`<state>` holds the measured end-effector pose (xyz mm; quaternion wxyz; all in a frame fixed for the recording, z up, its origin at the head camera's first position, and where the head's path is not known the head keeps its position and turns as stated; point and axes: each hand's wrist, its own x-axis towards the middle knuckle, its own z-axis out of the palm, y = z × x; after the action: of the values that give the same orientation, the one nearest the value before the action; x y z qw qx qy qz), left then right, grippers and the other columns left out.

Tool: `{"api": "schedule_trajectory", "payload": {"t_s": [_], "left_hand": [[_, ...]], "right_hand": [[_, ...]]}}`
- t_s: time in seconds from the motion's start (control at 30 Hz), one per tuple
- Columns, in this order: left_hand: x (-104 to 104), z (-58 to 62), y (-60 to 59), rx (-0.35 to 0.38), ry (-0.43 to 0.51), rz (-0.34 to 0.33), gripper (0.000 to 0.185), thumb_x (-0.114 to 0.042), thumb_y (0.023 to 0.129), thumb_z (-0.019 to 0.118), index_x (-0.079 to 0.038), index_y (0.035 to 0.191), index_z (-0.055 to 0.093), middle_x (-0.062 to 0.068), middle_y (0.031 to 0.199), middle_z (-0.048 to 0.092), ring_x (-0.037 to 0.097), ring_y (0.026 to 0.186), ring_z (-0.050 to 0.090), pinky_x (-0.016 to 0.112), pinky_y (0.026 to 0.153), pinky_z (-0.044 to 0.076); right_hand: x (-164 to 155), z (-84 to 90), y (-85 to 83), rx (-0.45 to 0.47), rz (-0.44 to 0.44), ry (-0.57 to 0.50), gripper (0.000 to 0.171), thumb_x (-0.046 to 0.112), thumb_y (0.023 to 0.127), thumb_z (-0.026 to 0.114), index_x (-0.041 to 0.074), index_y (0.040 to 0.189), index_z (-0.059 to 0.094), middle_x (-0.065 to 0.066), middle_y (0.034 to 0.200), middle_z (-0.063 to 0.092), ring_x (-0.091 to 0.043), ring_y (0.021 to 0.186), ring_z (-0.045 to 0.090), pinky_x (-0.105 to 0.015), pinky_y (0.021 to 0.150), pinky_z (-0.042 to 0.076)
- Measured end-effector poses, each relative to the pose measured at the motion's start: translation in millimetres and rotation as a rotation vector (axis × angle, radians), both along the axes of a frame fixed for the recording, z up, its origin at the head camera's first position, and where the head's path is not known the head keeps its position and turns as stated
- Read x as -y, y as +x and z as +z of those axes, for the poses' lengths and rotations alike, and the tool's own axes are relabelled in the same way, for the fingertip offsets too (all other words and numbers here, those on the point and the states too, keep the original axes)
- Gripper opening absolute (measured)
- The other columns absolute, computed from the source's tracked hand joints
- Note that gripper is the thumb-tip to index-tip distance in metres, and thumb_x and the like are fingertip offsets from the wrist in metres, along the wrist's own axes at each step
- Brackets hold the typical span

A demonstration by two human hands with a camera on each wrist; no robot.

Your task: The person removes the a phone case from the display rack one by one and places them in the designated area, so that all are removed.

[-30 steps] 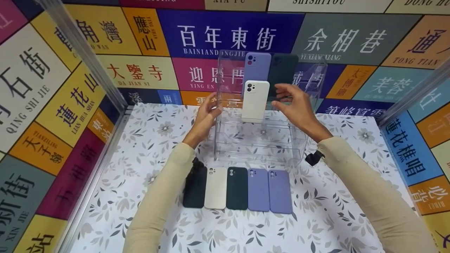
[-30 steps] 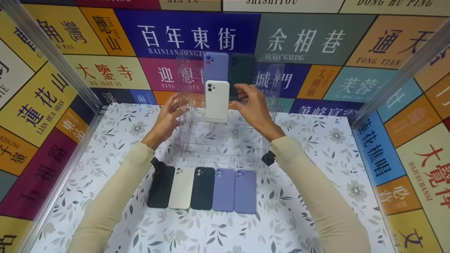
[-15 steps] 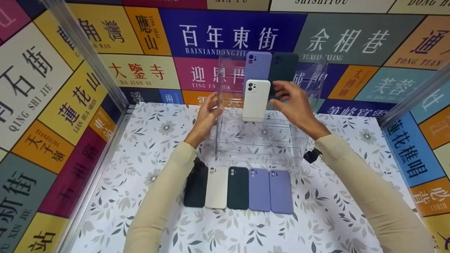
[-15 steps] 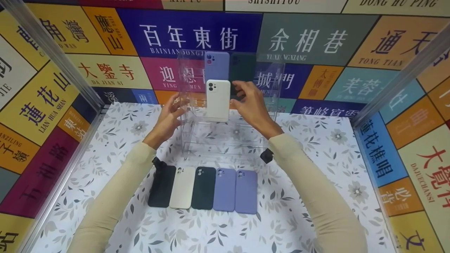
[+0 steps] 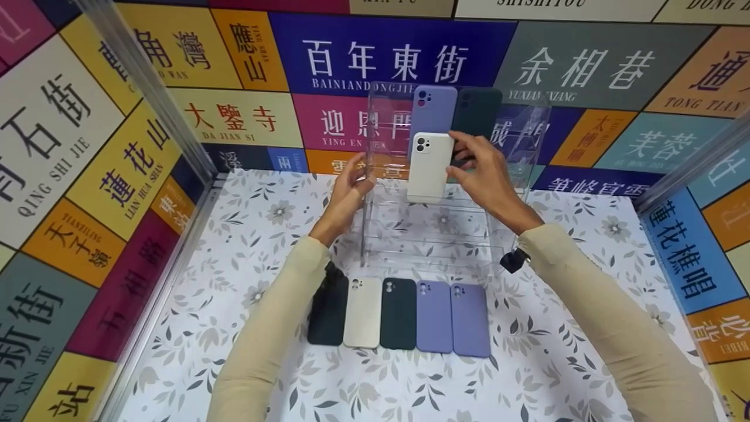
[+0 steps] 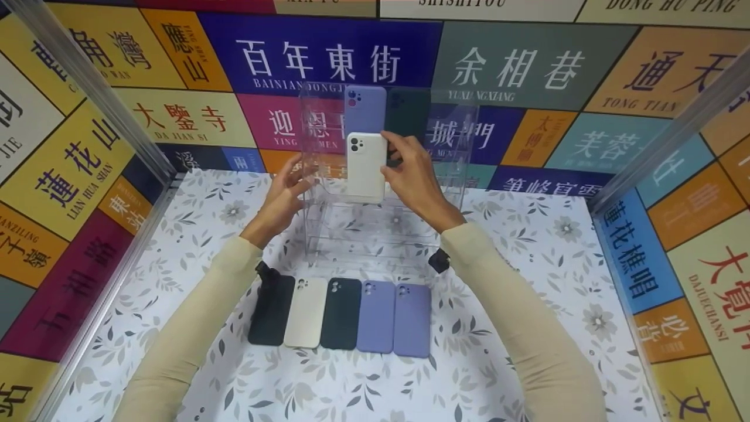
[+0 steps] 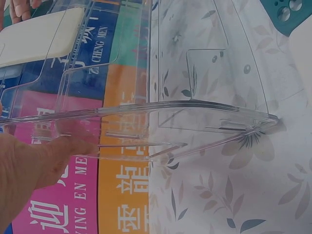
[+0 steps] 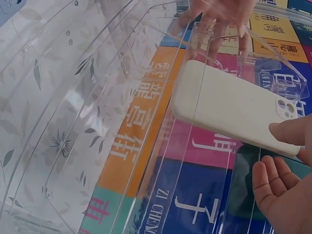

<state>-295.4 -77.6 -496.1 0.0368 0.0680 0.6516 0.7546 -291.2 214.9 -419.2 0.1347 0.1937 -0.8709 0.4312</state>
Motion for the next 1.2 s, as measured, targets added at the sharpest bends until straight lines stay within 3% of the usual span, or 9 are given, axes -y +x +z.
{"api": "schedule_trajectory", "payload": {"t_s": [0.17, 0.63, 0.9, 1.2], "left_hand": [[-0.5, 0.6, 0.2, -0.006, -0.005, 0.003, 0.066, -0.014, 0.108, 0.065, -0.014, 0.169, 0.039, 0.019, 0.161, 0.053, 0.042, 0.144, 0.055, 0.067, 0.112, 0.047], [1.2, 1.3, -0.9, 0.008, -0.008, 0.01, 0.065, -0.011, 0.108, 0.063, -0.014, 0.168, 0.04, 0.02, 0.161, 0.054, 0.041, 0.143, 0.057, 0.064, 0.11, 0.049], [1.3, 1.7, -0.8, 0.0, -0.022, 0.003, 0.065, -0.01, 0.106, 0.061, -0.015, 0.168, 0.04, 0.019, 0.16, 0.055, 0.037, 0.137, 0.061, 0.063, 0.107, 0.051], [-0.1, 0.6, -1.2, -0.003, -0.02, 0.0, 0.064, -0.013, 0.108, 0.063, -0.014, 0.167, 0.041, 0.019, 0.162, 0.053, 0.04, 0.142, 0.058, 0.068, 0.111, 0.048]], "right_hand": [[1.3, -5.3, 2.3, -0.039, -0.011, -0.018, 0.061, -0.007, 0.098, 0.077, 0.004, 0.156, 0.06, -0.022, 0.13, 0.063, -0.033, 0.113, 0.067, -0.048, 0.096, 0.057], [4.3, -21.5, 10.1, -0.117, 0.027, -0.076, 0.065, -0.009, 0.099, 0.075, 0.006, 0.159, 0.056, -0.021, 0.127, 0.066, -0.027, 0.113, 0.071, -0.02, 0.09, 0.055], [7.0, -30.0, 11.3, -0.087, 0.067, -0.141, 0.07, -0.014, 0.099, 0.072, 0.008, 0.162, 0.05, -0.021, 0.131, 0.064, -0.028, 0.117, 0.069, -0.021, 0.092, 0.057], [9.4, -34.7, 10.6, -0.136, 0.034, -0.111, 0.066, -0.014, 0.1, 0.071, 0.006, 0.159, 0.049, -0.019, 0.125, 0.067, -0.025, 0.112, 0.069, -0.022, 0.091, 0.059]]}}
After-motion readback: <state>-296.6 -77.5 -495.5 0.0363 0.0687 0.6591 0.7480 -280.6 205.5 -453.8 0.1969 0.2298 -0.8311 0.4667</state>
